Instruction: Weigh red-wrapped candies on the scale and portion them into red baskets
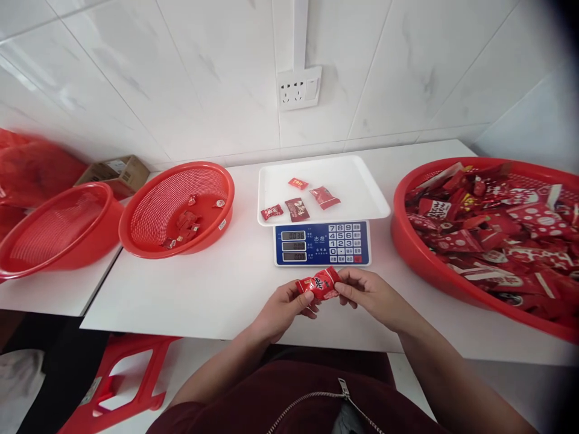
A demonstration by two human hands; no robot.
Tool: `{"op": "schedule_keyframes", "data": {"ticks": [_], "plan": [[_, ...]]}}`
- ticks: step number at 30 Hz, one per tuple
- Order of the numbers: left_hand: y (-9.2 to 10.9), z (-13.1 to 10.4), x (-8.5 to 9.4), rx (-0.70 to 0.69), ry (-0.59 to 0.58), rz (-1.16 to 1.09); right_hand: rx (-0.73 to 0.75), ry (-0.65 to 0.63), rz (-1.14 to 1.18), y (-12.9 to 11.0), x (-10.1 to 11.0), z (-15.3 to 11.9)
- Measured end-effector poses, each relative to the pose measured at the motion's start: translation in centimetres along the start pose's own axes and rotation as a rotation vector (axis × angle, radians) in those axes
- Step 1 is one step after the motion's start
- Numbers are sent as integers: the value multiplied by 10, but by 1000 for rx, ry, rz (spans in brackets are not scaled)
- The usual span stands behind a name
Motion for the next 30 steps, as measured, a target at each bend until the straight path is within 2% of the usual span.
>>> {"op": "schedule_keyframes", "data": {"ticks": [5, 8, 10, 12, 15, 18, 22, 25, 27, 30], "plan": [[11, 0, 4, -98, 47, 115, 8, 14, 168, 0, -9, 1], [27, -3, 15, -152, 143, 233, 0, 17, 208, 5, -13, 1], [52, -7, 25, -255, 256, 384, -13, -1, 198, 13, -18, 1], [90, -13, 29, -424, 394, 611, -23, -38, 155, 25, -26, 2], [148, -15, 21, -709, 559, 953, -25, -79, 26, 41, -37, 3], [185, 5, 11, -869, 610, 1143, 4, -78, -97, 45, -41, 3], [207, 46, 20, -794, 693, 1327, 26, -65, -128, 41, -38, 0], [208, 53, 30, -710, 737, 1375, 38, -61, -130, 40, -36, -1], [201, 50, 32, -637, 691, 1394, 44, -59, -106, 42, -36, 0], [184, 47, 25, -546, 561, 1438, 41, -61, -51, 45, -37, 2]]}}
Point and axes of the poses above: each hand's wrist, its own z-axis towards the middle knuckle, its own x-axis out of the back of the hand, y = z × x, the point moved 10 cm from there along z, towards the middle knuckle, and after that the axes turned 7 degrees about x, right-handed, at the moved point
